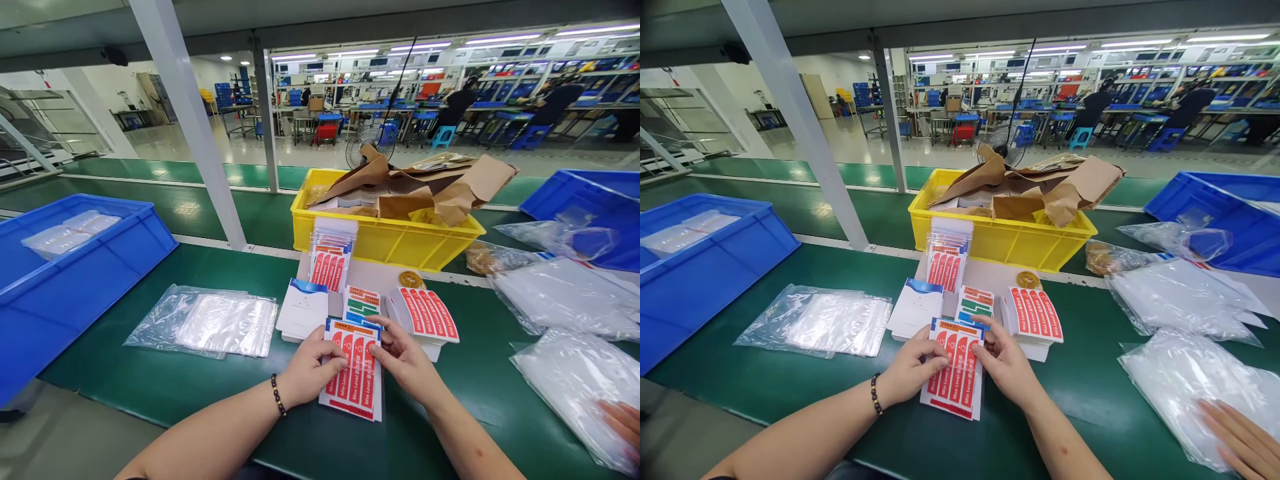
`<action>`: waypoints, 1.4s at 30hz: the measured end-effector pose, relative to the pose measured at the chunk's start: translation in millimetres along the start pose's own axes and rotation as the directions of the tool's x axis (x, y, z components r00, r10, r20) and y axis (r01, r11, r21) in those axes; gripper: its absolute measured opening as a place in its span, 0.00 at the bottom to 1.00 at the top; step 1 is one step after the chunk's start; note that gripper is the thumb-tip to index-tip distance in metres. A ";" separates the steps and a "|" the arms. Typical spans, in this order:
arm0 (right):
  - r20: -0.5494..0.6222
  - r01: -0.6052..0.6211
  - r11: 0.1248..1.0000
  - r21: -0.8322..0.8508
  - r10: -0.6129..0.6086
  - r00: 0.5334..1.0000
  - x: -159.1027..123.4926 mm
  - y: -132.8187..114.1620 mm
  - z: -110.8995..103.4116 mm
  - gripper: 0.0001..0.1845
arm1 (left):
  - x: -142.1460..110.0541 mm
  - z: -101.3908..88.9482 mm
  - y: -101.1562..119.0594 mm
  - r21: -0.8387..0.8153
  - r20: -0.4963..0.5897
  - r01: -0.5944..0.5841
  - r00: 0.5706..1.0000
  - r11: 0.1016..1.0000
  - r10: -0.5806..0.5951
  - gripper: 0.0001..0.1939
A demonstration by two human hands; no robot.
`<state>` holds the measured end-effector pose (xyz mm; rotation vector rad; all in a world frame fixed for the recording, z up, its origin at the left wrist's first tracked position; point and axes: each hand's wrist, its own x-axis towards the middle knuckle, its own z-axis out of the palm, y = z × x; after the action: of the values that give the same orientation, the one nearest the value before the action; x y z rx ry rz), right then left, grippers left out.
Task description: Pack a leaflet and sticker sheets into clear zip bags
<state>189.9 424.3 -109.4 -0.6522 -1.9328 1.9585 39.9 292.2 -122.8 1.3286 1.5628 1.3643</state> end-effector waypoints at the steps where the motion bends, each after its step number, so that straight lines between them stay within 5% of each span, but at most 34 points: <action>1: 0.023 0.014 0.997 -0.081 -0.012 1.000 -0.4 -0.6 -0.2 0.21 | -0.1 -0.5 0.8 -0.002 -0.018 -0.001 1.000 1.000 0.001 0.05; 5: 0.190 0.140 0.922 -0.360 -0.074 0.979 -1.5 -6.7 0.5 0.10 | -0.7 -1.6 2.6 -0.020 -0.067 -0.004 0.998 1.000 0.002 0.06; 10: 0.326 0.186 0.890 -0.417 -0.045 0.944 -2.1 -10.3 5.3 0.10 | -0.7 -0.6 0.7 -0.069 -0.069 0.023 0.997 0.997 -0.028 0.07; 15: 0.255 0.103 0.910 -0.401 0.003 0.967 -1.7 -5.2 1.5 0.11 | 2.5 -1.2 0.0 -0.263 0.005 0.201 0.978 0.944 -0.207 0.16; 19: 0.133 0.011 0.931 -0.364 0.040 0.990 -2.2 -2.4 -3.2 0.16 | 4.2 -2.1 -1.4 -0.309 0.077 0.325 0.945 0.894 -0.317 0.12; 31: 0.118 -0.078 0.961 -0.266 0.113 0.987 -1.7 1.0 -0.2 0.15 | 2.2 -1.3 -5.1 -0.271 0.010 0.227 0.972 0.936 -0.233 0.11; 42: 0.089 0.043 0.965 -0.257 -0.021 0.996 3.5 2.0 10.9 0.11 | 0.9 0.3 -1.6 -0.111 -0.039 0.144 0.988 0.983 -0.149 0.09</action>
<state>181.5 416.7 -111.9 -0.6054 -2.2614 1.7566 39.5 293.3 -124.3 1.1022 1.5620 1.3763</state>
